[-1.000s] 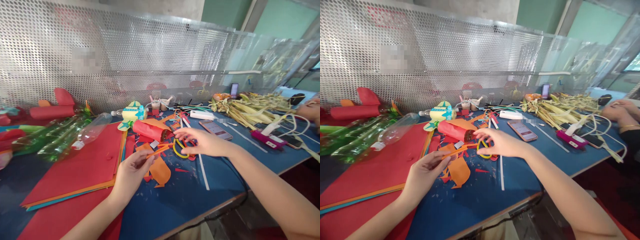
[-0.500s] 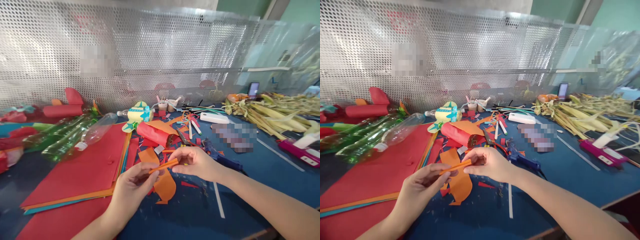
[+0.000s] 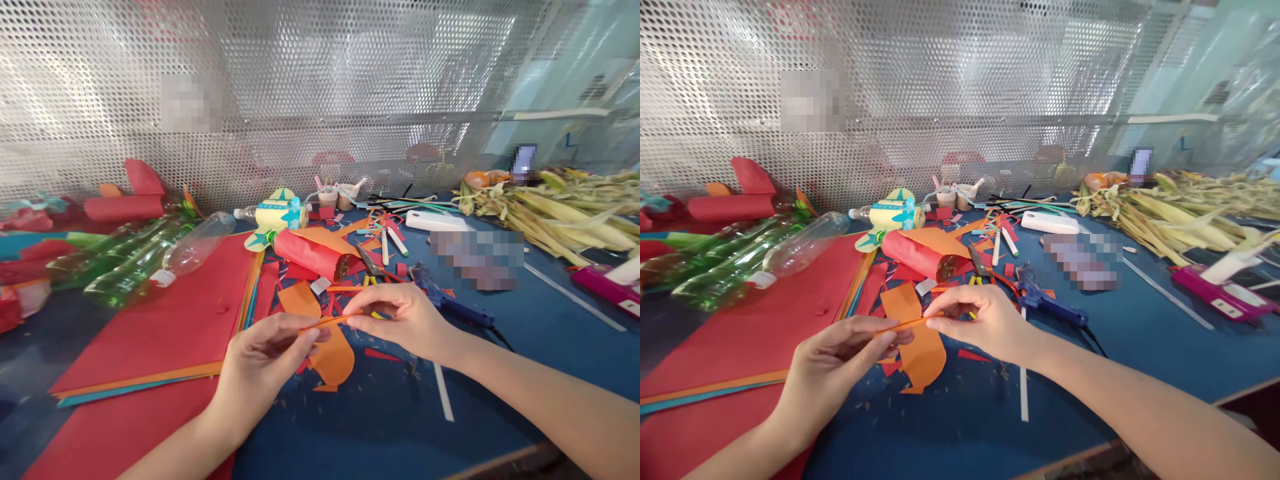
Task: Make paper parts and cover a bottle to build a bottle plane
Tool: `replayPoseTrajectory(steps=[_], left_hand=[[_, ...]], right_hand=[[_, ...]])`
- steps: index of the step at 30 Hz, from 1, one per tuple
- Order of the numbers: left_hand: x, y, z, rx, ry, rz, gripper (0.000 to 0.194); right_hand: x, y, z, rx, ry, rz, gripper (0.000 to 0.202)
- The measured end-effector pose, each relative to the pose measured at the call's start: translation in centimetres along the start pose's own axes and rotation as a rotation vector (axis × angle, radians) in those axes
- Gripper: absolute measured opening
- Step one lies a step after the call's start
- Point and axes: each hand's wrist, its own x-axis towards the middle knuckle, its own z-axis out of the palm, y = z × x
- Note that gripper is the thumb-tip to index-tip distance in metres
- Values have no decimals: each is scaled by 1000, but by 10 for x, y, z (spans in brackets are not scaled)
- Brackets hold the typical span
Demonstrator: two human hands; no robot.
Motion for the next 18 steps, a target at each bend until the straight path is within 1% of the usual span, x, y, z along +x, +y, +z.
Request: replayPoseTrajectory(steps=[4, 7, 10, 14, 18], left_hand=[[-4, 4, 4, -13, 39, 55, 6], [-4, 1, 5, 7, 61, 121, 7], [-4, -1, 5, 65, 60, 148, 6], [-2, -1, 4, 124, -7, 161, 4], [4, -5, 2, 110, -69, 249, 13]], right_hand=[[-1, -1, 0, 18, -23, 1, 6], [-2, -1, 1, 36, -77, 20, 11], [-4, -3, 2, 21, -127, 26, 10], [-5, -4, 2, -7, -142, -29, 7], [-5, -4, 2, -56, -134, -75, 5]])
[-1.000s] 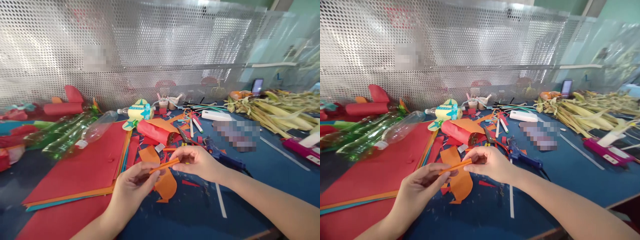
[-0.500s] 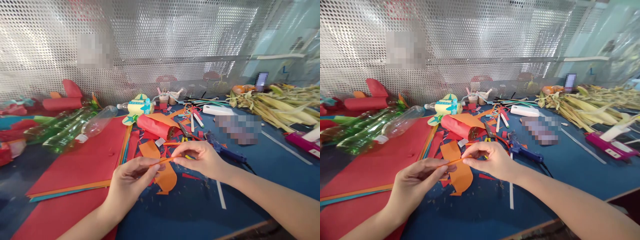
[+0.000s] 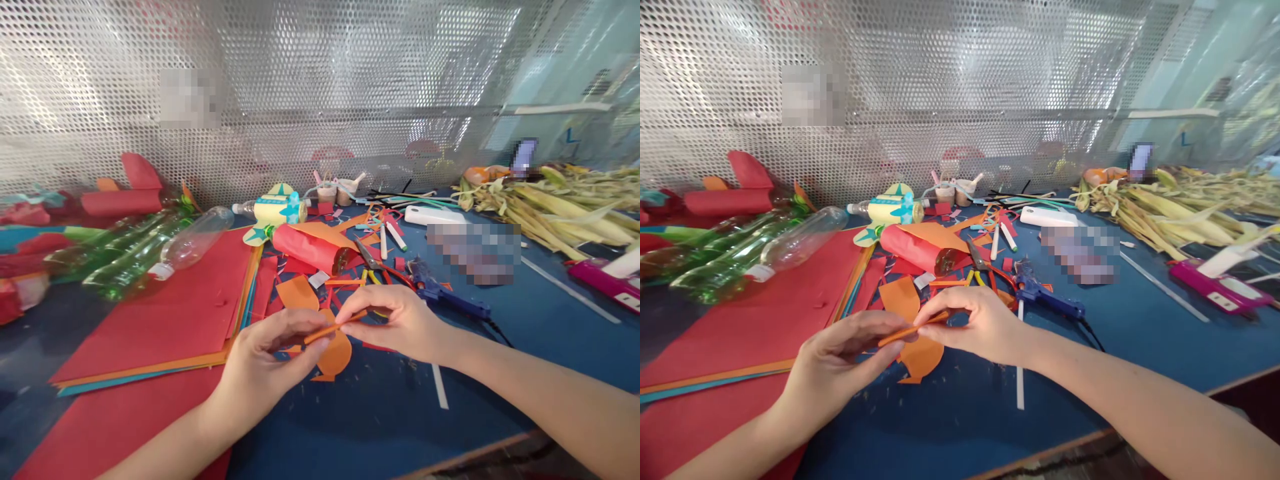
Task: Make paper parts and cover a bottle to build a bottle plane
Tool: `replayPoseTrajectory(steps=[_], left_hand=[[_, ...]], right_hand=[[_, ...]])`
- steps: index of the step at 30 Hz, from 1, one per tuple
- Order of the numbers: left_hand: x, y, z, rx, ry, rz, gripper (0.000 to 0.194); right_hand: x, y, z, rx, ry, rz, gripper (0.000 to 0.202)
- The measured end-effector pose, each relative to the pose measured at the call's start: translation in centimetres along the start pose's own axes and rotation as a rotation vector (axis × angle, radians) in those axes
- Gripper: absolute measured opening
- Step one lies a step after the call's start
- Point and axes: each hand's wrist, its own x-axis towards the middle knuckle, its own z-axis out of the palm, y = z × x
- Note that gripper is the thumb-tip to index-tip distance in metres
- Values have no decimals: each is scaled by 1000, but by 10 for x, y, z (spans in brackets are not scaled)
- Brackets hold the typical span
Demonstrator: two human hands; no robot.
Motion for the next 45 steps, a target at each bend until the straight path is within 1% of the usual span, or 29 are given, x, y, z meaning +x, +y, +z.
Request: replayPoseTrajectory(steps=[5, 10, 15, 18, 22, 24, 26, 30, 33, 38, 45], left_hand=[[1, -5, -1, 29, -26, 83, 14], [0, -3, -2, 77, -25, 114, 11], [1, -2, -4, 196, -48, 180, 10], [1, -6, -4, 236, -50, 194, 10], [2, -8, -5, 241, -25, 193, 8], [3, -8, -5, 191, -27, 163, 8], [4, -8, -5, 134, -35, 95, 8], [4, -4, -6, 5, -15, -44, 5], [5, -1, -6, -84, 4, -116, 4], [7, 4, -5, -153, 21, -184, 3], [11, 6, -6, -230, -28, -300, 5]], right_hand=[[-1, 0, 2, -9, -11, 15, 10], [0, -1, 2, -106, -21, -101, 13], [-1, -1, 2, -160, -54, -182, 16], [-2, 0, 3, -172, -51, -145, 15], [-1, 2, 4, -125, 11, -54, 7], [0, 3, 3, -121, 42, -31, 4], [0, 5, 3, -132, 58, -24, 4], [0, 8, 0, -125, 79, -30, 6], [1, 10, -1, -113, 93, -29, 8], [2, 9, 0, -104, 91, -11, 6], [1, 7, -1, -67, 82, 18, 3]])
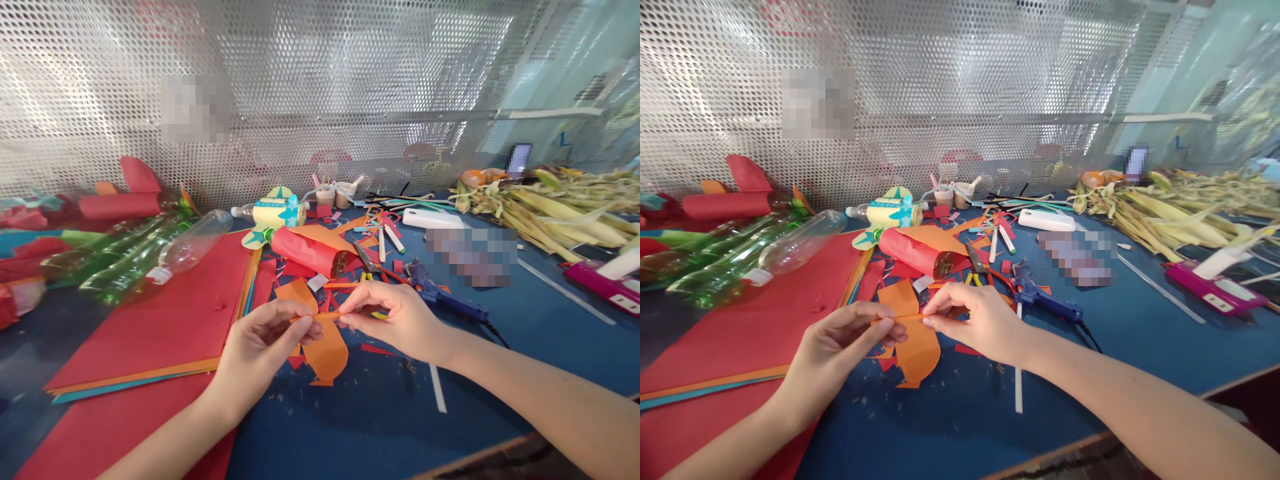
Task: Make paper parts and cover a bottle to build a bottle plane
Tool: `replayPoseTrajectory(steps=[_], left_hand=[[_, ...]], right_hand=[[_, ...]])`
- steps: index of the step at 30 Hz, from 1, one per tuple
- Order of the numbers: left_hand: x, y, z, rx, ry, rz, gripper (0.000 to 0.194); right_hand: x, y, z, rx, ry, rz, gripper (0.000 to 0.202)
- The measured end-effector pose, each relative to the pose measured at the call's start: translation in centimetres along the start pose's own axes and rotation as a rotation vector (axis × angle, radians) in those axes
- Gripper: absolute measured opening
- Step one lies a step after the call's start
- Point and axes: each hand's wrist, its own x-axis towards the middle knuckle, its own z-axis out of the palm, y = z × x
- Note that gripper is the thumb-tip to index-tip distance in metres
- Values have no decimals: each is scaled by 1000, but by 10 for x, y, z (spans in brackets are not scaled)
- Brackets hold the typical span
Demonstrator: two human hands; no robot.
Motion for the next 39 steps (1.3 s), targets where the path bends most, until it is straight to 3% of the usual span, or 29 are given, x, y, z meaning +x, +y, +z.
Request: replayPoseTrajectory(steps=[11, 14, 17, 23, 26, 31, 39], left_hand=[[2, -1, -1, -129, -53, -81, 18], [3, -2, 0, -205, -74, -125, 28], [3, -4, -1, -214, -56, -142, 23], [2, -3, -2, -103, -73, -93, 20], [-1, 0, 1, -59, -87, -82, 18], [-7, -1, 6, -17, -10, -25, 17], [-1, -18, -3, 109, -10, 234, 9]], right_hand=[[0, -2, 0, -40, 66, 38, 10], [0, -1, 0, -26, 59, 12, 9], [0, 1, 1, -62, 42, -58, 7], [-1, 4, 2, -198, 11, -204, 19], [-2, 4, 3, -280, -8, -280, 14], [0, 3, 1, -370, -11, -312, 15], [-1, 2, 0, -394, 37, -310, 10]])
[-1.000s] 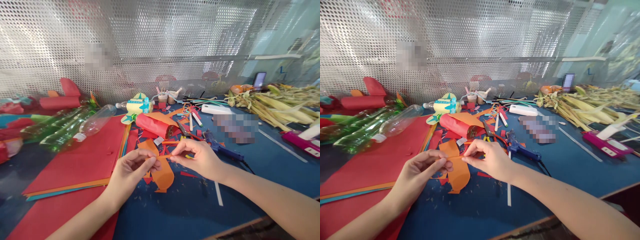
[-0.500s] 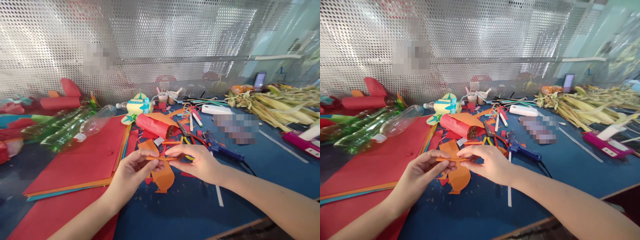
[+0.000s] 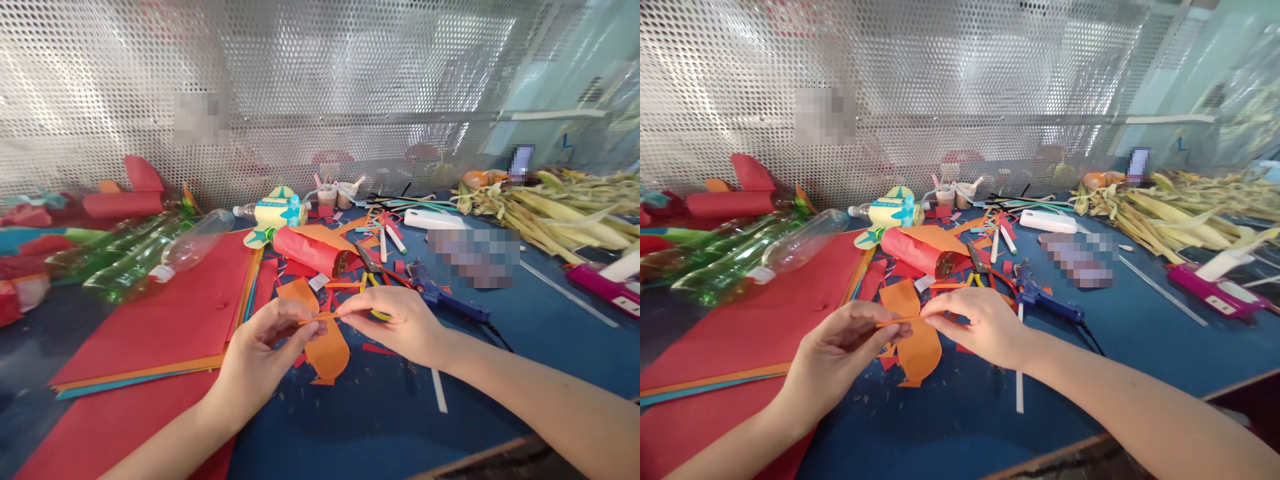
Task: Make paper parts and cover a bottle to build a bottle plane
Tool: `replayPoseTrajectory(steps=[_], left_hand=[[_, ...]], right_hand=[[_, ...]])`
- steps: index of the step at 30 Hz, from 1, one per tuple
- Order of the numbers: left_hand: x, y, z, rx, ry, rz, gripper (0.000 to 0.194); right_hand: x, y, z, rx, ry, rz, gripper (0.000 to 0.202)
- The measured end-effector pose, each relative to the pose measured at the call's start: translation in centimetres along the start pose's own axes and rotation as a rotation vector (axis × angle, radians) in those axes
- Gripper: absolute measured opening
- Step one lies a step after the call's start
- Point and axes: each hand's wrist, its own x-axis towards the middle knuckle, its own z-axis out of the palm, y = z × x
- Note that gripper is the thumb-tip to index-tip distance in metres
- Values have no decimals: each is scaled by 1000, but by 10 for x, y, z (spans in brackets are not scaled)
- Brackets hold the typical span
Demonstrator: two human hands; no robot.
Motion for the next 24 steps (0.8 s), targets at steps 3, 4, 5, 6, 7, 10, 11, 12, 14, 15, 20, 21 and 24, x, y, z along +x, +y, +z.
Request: replayPoseTrajectory(steps=[3, 4, 5, 6, 7, 10, 11, 12, 14, 15, 20, 21, 24], left_hand=[[-1, 0, -1, 11, 7, -14, 9], [-1, 2, 0, 6, 8, -37, 10], [-1, 4, 0, 0, 9, -67, 11], [-1, 6, 0, -7, 14, -101, 11], [-1, 8, 0, -16, 18, -136, 13], [2, 12, -1, -72, 12, -221, 17], [3, 13, -1, -99, -3, -243, 20], [4, 13, -1, -124, -26, -264, 25], [6, 12, 0, -142, -91, -306, 33], [7, 12, 0, -130, -127, -320, 32], [6, 12, 2, -29, -183, -265, 13], [6, 13, 2, -34, -183, -260, 13], [6, 13, 2, -33, -169, -266, 15]], right_hand=[[0, 0, 0, 37, -3, 51, 7], [0, -1, 1, 58, -10, 76, 7], [0, -1, 1, 79, -21, 105, 6], [0, -1, 1, 103, -32, 135, 6], [1, -2, 1, 129, -45, 167, 6], [1, -4, 1, 265, -95, 309, 10], [1, -4, 2, 351, -113, 369, 11], [1, -4, 3, 453, -134, 429, 13], [1, -5, 7, 668, -178, 526, 18], [1, -4, 9, 758, -201, 557, 21], [-3, -3, 16, 933, -315, 642, 29], [-3, -2, 15, 911, -334, 646, 27], [-1, -2, 10, 658, -351, 623, 19]])
